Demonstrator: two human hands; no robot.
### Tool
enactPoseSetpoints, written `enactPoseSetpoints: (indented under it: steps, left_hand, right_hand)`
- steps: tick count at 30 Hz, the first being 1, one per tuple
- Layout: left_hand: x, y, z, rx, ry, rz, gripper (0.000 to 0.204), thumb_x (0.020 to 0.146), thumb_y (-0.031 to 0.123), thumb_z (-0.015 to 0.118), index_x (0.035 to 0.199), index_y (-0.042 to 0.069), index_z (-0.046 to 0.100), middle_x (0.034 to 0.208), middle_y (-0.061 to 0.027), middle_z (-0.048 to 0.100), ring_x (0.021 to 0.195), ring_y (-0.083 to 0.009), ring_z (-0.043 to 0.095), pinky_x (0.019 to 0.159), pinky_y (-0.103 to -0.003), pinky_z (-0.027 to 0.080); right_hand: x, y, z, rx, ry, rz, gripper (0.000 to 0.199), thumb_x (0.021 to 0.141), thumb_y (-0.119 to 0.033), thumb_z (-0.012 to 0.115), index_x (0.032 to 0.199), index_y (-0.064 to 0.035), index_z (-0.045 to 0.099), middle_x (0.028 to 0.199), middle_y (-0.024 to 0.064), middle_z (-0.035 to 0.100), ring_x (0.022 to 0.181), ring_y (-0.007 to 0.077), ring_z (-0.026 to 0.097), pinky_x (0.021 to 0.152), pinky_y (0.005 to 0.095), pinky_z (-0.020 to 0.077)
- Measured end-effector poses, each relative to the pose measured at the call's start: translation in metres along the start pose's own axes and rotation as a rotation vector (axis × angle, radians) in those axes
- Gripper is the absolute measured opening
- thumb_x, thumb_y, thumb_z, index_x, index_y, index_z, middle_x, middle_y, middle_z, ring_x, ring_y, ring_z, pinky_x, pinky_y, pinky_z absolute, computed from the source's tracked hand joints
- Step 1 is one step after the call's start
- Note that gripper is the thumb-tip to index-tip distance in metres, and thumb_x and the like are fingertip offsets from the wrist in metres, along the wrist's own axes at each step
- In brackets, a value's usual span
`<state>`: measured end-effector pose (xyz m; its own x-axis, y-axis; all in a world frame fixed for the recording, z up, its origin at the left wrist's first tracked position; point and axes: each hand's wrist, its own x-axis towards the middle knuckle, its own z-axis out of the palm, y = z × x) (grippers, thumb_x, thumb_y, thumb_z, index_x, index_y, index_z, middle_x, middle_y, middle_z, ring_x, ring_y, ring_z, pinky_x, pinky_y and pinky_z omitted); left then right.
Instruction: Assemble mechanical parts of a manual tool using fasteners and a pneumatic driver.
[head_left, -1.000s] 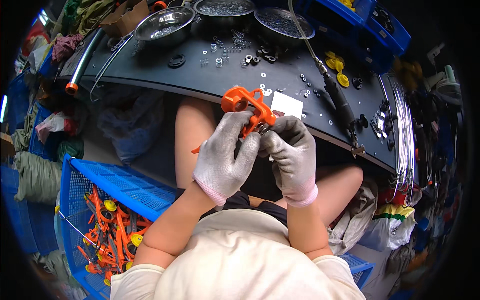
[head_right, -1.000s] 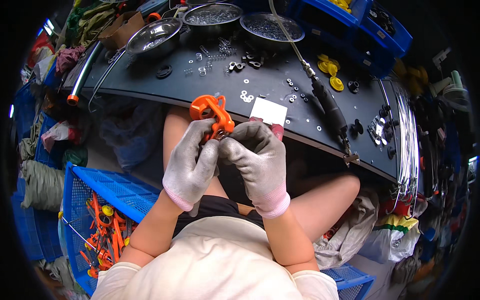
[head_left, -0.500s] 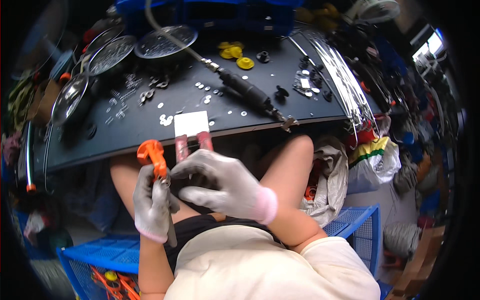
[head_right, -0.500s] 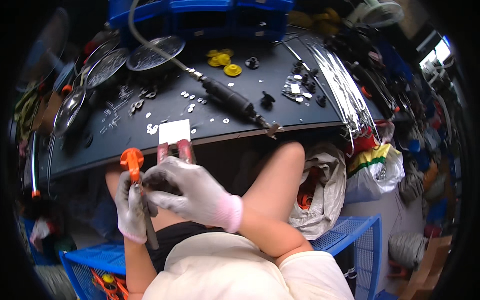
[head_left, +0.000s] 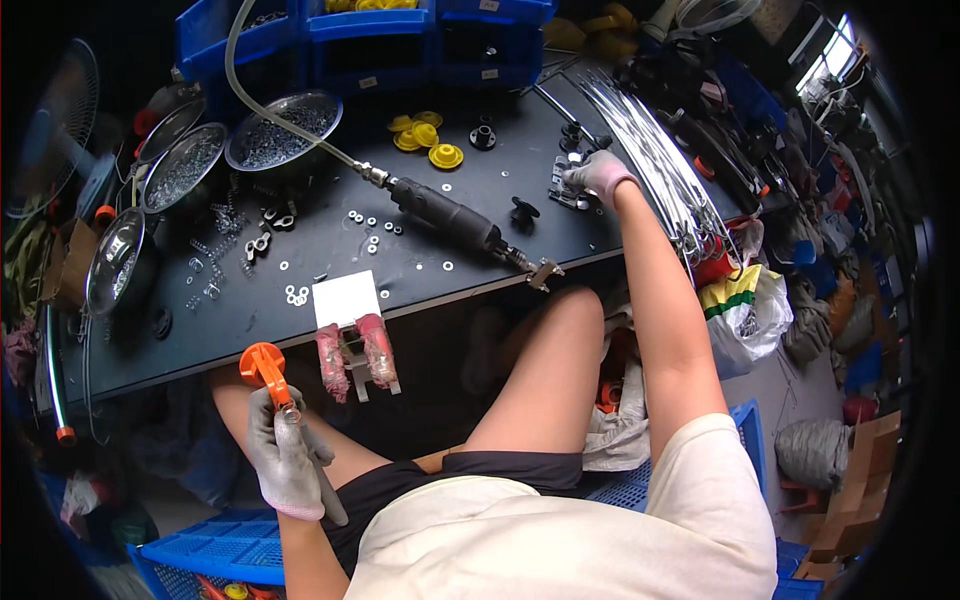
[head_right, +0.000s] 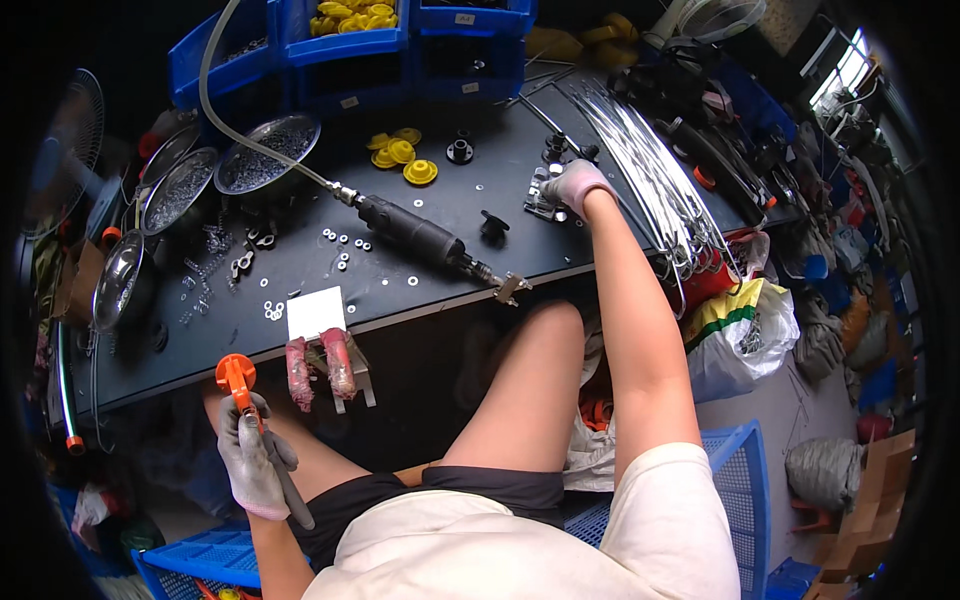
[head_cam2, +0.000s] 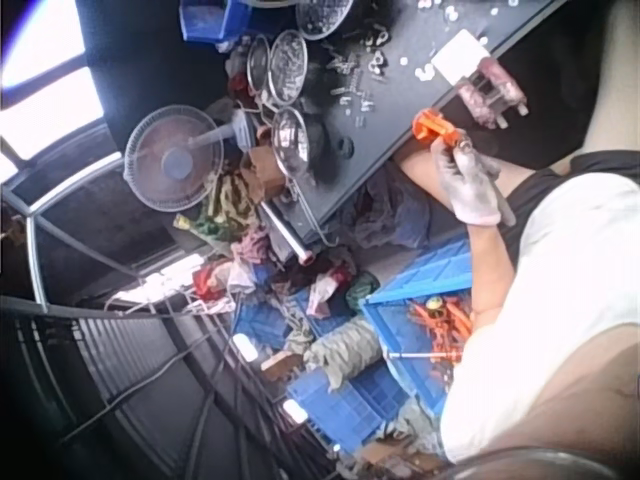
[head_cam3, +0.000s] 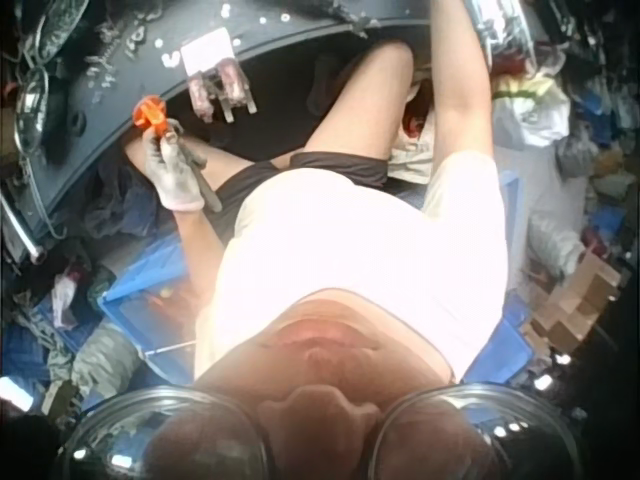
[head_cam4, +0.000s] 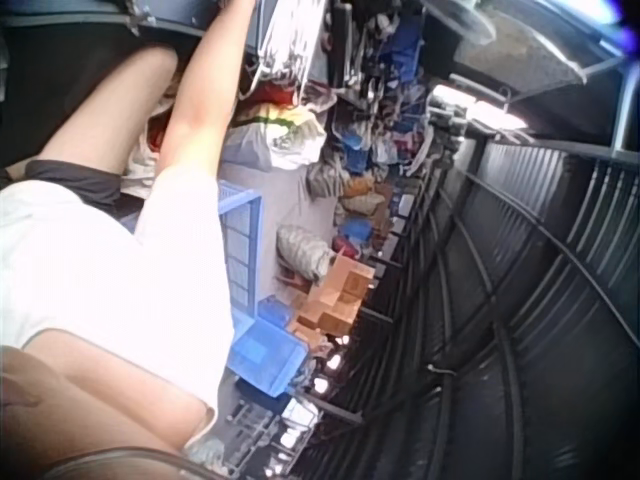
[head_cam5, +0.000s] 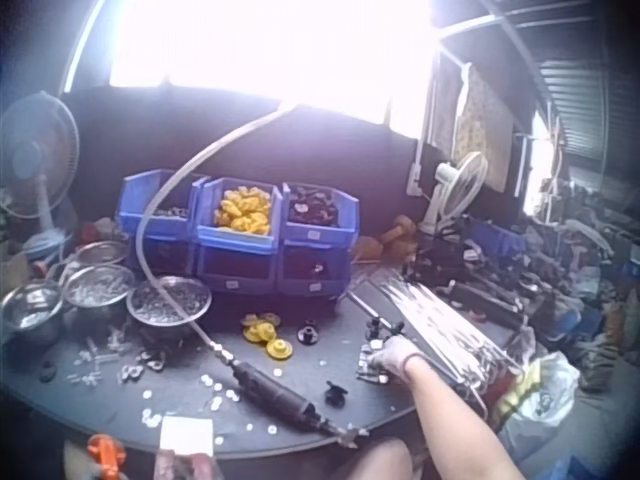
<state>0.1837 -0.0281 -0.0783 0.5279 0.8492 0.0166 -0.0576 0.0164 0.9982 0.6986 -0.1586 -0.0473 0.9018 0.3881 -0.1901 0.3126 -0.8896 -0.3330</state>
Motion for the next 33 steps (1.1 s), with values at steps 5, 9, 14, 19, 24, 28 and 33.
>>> enactPoseSetpoints:
  steps: [5,9,14,19,24,28,33]
  left_hand:
    - [0.002,-0.003,-0.003,0.002,0.023,0.003,0.027,0.098,0.031,0.05,0.105,0.005,0.052,0.087,-0.0016,0.049,0.039,-0.0059,0.046,0.034,-0.018,0.036]
    - [0.006,-0.003,-0.003,0.032,0.015,0.051,0.027,0.098,0.03,0.049,0.107,0.005,0.052,0.088,-0.002,0.049,0.039,-0.0051,0.045,0.034,-0.018,0.036]
    - [0.007,-0.004,0.001,0.022,-0.006,0.064,0.026,0.099,0.03,0.048,0.107,0.006,0.052,0.087,-0.0018,0.049,0.039,-0.0045,0.045,0.034,-0.018,0.036]
    - [0.002,0.007,0.003,0.041,0.049,0.019,0.03,0.097,0.033,0.05,0.105,0.004,0.053,0.083,-0.0008,0.048,0.044,-0.0041,0.043,0.039,-0.019,0.038]
    - [0.002,-0.001,0.006,-0.047,0.009,-0.072,0.034,0.098,0.031,0.049,0.118,0.005,0.052,0.082,0.0005,0.053,0.048,-0.0044,0.044,0.041,-0.02,0.032]
    - [0.006,0.019,0.024,-0.06,-0.083,-0.058,0.021,0.099,0.018,0.043,0.113,0.004,0.051,0.075,0.0009,0.051,0.044,-0.0042,0.043,0.042,-0.021,0.034]
    - [0.002,0.021,0.015,-0.014,-0.041,-0.021,0.021,0.099,0.011,0.04,0.115,0.003,0.052,0.076,0.0023,0.053,0.052,0.0001,0.042,0.047,-0.017,0.035]
  right_hand:
    - [-0.041,0.013,-0.003,0.975,0.42,-0.354,0.02,0.088,-0.022,0.071,0.093,-0.0022,0.068,0.073,0.0012,0.064,0.058,0.0075,0.05,0.054,0.0224,0.0404]
    - [-0.098,0.038,0.011,1.239,0.101,-0.291,0.015,0.09,-0.02,0.068,0.097,-0.0068,0.065,0.075,0.0011,0.065,0.056,0.008,0.056,0.051,0.0166,0.0416]
    - [-0.121,0.068,0.046,1.599,-0.077,-0.299,0.031,0.09,-0.007,0.054,0.12,0.0034,0.053,0.103,0.0137,0.066,0.089,0.0199,0.066,0.081,0.029,0.0543]
    - [-0.136,0.043,0.069,1.611,-0.074,-0.18,0.025,0.089,-0.013,0.066,0.113,-0.0085,0.057,0.089,0.0069,0.063,0.074,0.0124,0.062,0.053,0.0165,0.0493]
    - [-0.265,-0.08,0.074,1.594,-0.518,-0.426,0.038,0.089,-0.009,0.064,0.124,-0.0036,0.05,0.094,0.0058,0.063,0.08,0.0103,0.06,0.067,0.0226,0.0488]
    - [-0.314,-0.137,0.106,1.517,-0.823,-0.355,0.023,0.089,-0.013,0.067,0.107,0.0015,0.061,0.093,0.0035,0.065,0.082,0.0086,0.06,0.072,0.0222,0.0485]
    - [-0.33,-0.151,0.12,1.478,-0.95,-0.314,0.024,0.091,-0.014,0.065,0.108,0.0012,0.06,0.09,0.0038,0.065,0.076,0.0071,0.059,0.066,0.0208,0.047]
